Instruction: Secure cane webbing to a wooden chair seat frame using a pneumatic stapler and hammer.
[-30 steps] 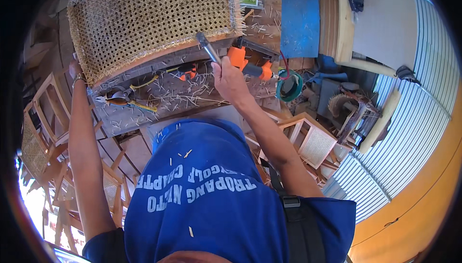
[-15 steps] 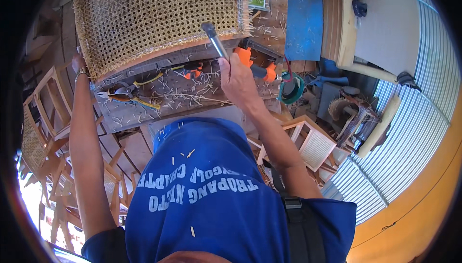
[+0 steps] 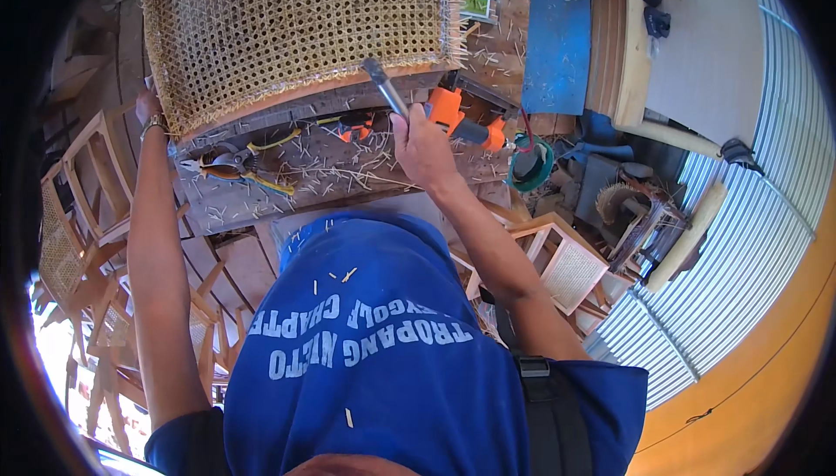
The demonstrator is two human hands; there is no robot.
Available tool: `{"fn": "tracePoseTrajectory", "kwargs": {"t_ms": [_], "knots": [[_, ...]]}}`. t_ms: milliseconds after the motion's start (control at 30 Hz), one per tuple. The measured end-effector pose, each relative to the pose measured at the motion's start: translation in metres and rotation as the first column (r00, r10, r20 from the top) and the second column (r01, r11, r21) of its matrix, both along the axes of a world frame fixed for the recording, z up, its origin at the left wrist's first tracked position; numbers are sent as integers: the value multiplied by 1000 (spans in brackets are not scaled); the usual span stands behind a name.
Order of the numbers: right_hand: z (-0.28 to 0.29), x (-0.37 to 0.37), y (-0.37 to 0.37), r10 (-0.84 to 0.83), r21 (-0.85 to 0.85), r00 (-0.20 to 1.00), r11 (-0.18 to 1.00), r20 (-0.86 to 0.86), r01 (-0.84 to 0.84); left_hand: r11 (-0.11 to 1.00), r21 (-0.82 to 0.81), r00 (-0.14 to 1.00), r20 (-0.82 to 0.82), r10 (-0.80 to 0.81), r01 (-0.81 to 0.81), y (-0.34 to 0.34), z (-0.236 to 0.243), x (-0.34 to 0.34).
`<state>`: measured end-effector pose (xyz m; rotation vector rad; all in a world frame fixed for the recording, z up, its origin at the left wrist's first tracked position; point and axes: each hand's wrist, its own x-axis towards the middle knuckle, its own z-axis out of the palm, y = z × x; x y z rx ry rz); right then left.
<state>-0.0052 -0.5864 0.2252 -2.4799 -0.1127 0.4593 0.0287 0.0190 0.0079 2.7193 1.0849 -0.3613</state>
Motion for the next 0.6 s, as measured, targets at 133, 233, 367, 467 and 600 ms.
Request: {"fn": "tracePoseTrajectory", "kwargs": {"t_ms": [133,233,367,467,600], "knots": [[40,16,9,10,52,997,999,-73,-6,998,14,998,-14,60,-60,-3,8,6],[32,8,7,-34,30,999,999,12,34,999,7,999,12,36,-36,-10,14,4],[20,11,4,49,-17,999,999,-2,-49,998,0,995,82,65,-65,-23,13,0],[41,20,10,30,60,995,998,-93,-25,998,-15,998,6,56,-56,-2,15,0],[15,0,5,0,42,1000,999,19,-1,997,-39,998,-27,64,-65,-11,10,4]]}}
